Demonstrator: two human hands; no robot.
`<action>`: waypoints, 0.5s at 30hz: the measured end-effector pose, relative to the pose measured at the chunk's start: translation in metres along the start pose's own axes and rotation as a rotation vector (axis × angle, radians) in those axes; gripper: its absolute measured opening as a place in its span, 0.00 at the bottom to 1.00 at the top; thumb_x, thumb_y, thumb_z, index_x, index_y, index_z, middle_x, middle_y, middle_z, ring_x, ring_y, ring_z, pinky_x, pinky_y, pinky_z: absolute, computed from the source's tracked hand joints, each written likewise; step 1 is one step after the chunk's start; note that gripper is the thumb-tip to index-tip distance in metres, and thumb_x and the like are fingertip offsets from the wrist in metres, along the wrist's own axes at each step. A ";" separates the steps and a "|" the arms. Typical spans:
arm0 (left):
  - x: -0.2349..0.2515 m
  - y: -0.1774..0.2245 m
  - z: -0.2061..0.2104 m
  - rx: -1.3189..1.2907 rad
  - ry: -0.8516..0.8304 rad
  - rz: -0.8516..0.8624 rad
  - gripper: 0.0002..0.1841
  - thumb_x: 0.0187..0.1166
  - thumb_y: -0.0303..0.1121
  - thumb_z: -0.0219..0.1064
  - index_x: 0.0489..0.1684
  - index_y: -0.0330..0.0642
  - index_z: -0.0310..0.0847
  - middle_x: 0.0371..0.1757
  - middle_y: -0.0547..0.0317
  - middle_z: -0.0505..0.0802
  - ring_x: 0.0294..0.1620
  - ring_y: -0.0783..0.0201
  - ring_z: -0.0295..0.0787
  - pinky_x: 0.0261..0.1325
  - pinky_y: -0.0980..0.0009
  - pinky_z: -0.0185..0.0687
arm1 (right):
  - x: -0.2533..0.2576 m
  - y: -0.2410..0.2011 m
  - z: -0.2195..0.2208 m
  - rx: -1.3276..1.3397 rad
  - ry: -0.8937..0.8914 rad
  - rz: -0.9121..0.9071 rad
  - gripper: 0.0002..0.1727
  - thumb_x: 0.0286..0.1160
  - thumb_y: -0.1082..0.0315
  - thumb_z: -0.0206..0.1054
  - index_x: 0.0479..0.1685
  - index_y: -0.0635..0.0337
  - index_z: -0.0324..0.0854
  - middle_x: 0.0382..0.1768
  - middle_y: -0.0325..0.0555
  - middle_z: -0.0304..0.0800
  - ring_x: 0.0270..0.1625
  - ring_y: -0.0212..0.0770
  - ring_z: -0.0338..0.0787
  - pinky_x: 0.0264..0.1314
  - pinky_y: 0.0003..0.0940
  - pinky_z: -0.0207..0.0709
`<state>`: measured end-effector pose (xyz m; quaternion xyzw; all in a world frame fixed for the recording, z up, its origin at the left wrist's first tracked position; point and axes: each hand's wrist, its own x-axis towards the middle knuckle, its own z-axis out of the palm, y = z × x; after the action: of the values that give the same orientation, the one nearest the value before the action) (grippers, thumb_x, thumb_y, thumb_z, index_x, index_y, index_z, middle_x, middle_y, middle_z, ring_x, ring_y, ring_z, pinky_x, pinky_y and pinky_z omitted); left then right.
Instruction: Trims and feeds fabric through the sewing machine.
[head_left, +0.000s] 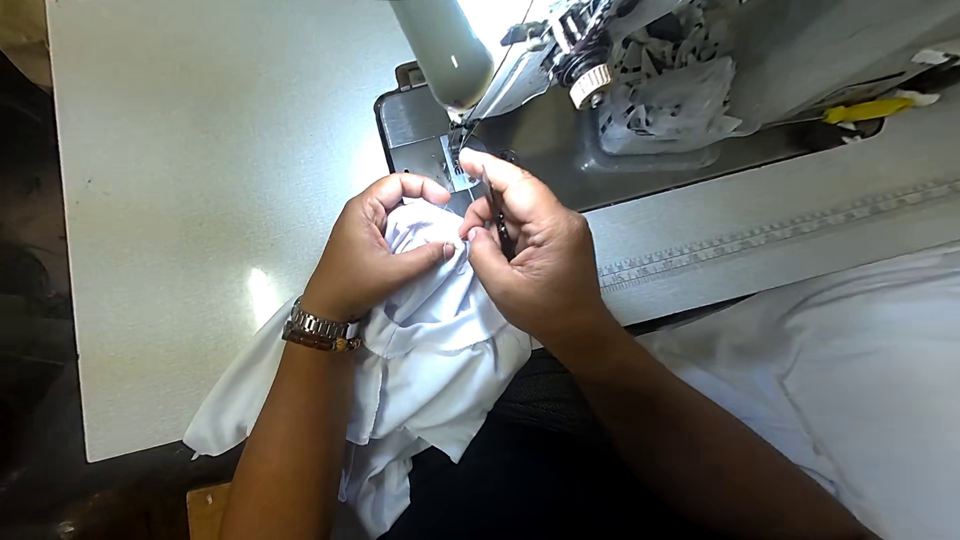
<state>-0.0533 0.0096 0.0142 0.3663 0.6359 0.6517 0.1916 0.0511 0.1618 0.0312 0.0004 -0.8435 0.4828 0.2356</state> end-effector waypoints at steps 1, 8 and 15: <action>0.000 -0.001 0.000 -0.009 0.003 -0.003 0.23 0.59 0.18 0.78 0.54 0.35 0.80 0.43 0.64 0.93 0.41 0.77 0.90 0.48 0.80 0.88 | 0.001 -0.002 -0.003 0.078 -0.018 0.051 0.28 0.72 0.80 0.59 0.76 0.72 0.74 0.41 0.38 0.88 0.36 0.18 0.80 0.40 0.11 0.75; 0.000 -0.002 -0.001 -0.036 0.002 -0.020 0.22 0.61 0.17 0.76 0.56 0.35 0.79 0.46 0.62 0.92 0.44 0.75 0.91 0.49 0.79 0.89 | 0.000 -0.002 -0.023 0.400 -0.104 0.173 0.28 0.73 0.80 0.60 0.76 0.72 0.70 0.41 0.34 0.87 0.24 0.20 0.77 0.22 0.13 0.71; -0.001 0.001 -0.002 -0.062 0.035 -0.038 0.18 0.68 0.17 0.70 0.57 0.34 0.79 0.46 0.64 0.92 0.44 0.77 0.90 0.50 0.80 0.88 | -0.022 0.003 -0.033 -0.094 -0.164 0.076 0.27 0.82 0.65 0.63 0.79 0.69 0.73 0.55 0.47 0.90 0.48 0.21 0.86 0.54 0.13 0.79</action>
<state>-0.0542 0.0077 0.0150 0.3368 0.6253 0.6738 0.2042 0.0830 0.1848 0.0343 -0.0031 -0.8810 0.4496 0.1471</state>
